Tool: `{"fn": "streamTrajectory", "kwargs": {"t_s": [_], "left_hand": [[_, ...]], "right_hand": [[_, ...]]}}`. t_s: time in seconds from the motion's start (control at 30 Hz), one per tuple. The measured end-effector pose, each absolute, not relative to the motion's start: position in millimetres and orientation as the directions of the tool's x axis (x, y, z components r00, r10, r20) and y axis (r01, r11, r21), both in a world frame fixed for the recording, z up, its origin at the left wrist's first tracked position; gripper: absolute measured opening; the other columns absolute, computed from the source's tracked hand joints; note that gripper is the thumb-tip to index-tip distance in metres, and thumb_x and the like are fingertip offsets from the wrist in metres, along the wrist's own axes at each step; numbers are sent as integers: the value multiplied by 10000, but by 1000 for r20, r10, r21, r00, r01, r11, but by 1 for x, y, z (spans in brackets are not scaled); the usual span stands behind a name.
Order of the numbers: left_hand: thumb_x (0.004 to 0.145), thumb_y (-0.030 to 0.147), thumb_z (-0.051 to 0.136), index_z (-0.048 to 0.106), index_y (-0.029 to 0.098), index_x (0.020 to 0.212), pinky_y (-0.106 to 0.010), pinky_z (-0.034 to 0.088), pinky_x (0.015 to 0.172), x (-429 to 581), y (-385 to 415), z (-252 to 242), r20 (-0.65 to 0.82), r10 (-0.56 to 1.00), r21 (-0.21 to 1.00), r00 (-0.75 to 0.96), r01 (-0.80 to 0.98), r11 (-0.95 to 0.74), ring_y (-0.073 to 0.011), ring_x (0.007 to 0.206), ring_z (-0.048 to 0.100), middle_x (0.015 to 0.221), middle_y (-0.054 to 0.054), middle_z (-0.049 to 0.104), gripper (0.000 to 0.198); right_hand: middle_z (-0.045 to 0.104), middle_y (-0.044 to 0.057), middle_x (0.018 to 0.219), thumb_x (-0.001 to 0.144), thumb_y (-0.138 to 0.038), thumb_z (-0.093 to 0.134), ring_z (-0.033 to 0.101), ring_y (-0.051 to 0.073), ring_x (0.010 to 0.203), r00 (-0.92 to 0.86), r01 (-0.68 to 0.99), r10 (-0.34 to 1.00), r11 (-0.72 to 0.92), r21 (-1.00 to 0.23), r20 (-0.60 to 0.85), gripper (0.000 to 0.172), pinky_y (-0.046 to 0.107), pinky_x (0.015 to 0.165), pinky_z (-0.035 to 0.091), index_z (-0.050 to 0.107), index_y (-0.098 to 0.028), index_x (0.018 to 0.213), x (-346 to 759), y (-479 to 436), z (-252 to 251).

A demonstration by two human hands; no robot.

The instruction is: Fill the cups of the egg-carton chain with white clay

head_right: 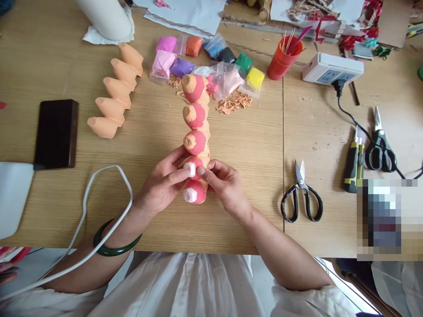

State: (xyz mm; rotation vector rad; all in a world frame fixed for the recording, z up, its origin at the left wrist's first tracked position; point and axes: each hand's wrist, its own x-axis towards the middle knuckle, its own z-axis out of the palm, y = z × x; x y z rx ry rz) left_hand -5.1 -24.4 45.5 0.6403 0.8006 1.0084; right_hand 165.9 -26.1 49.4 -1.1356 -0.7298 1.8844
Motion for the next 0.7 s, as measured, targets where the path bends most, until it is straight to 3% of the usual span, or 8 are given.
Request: {"fn": "streamTrajectory", "kwargs": {"t_s": [0.13, 0.27, 0.37, 0.47, 0.6, 0.7], "left_hand": [[833, 311, 884, 651, 256, 1459, -289, 644, 920, -2, -27, 46, -259, 929, 838, 264, -417, 352, -243, 1212, 728, 1498, -85, 668, 670], [884, 340, 847, 648, 217, 1474, -313, 648, 915, -1, -30, 45, -204, 957, 903, 204, -338, 265, -253, 1149, 755, 1288, -93, 762, 634], [917, 356, 833, 646, 250, 1492, -307, 645, 921, -4, -30, 43, -234, 940, 881, 250, -355, 313, -228, 1093, 769, 1171, -60, 788, 614], [921, 340, 834, 665, 306, 1477, -300, 636, 971, -6, -28, 42, -258, 917, 835, 303, -408, 369, -199, 1119, 758, 1224, -35, 774, 582], [896, 298, 841, 672, 314, 1476, -327, 618, 1035, -8, -25, 45, -249, 917, 811, 312, -451, 373, -228, 1245, 723, 1410, -45, 728, 604], [926, 352, 805, 686, 300, 1459, -299, 609, 1018, -9, -24, 45, -245, 905, 776, 349, -489, 399, -217, 1229, 725, 1377, -43, 741, 549]], "right_hand": [[546, -59, 641, 739, -587, 963, 378, 82, 563, -253, -315, 885, -457, -832, -391, 489, 249, 535, 350, 646, -214, 736, 163, -28, 48], [553, -52, 654, 775, -572, 943, 382, 86, 575, -250, -299, 898, -427, -853, -362, 456, 258, 546, 338, 665, -214, 724, 163, -30, 47], [547, -49, 643, 776, -571, 942, 372, 87, 574, -253, -306, 886, -455, -836, -389, 462, 257, 541, 322, 661, -211, 701, 166, -29, 46], [521, -57, 605, 760, -560, 958, 345, 83, 558, -263, -334, 873, -482, -810, -411, 472, 253, 534, 307, 655, -207, 677, 168, -27, 46], [525, -59, 604, 743, -540, 977, 344, 78, 550, -274, -365, 867, -495, -789, -417, 470, 245, 524, 290, 654, -203, 682, 167, -25, 47], [522, -62, 606, 746, -532, 978, 339, 73, 544, -276, -378, 867, -495, -782, -415, 468, 239, 523, 296, 647, -205, 689, 167, -25, 47]]}}
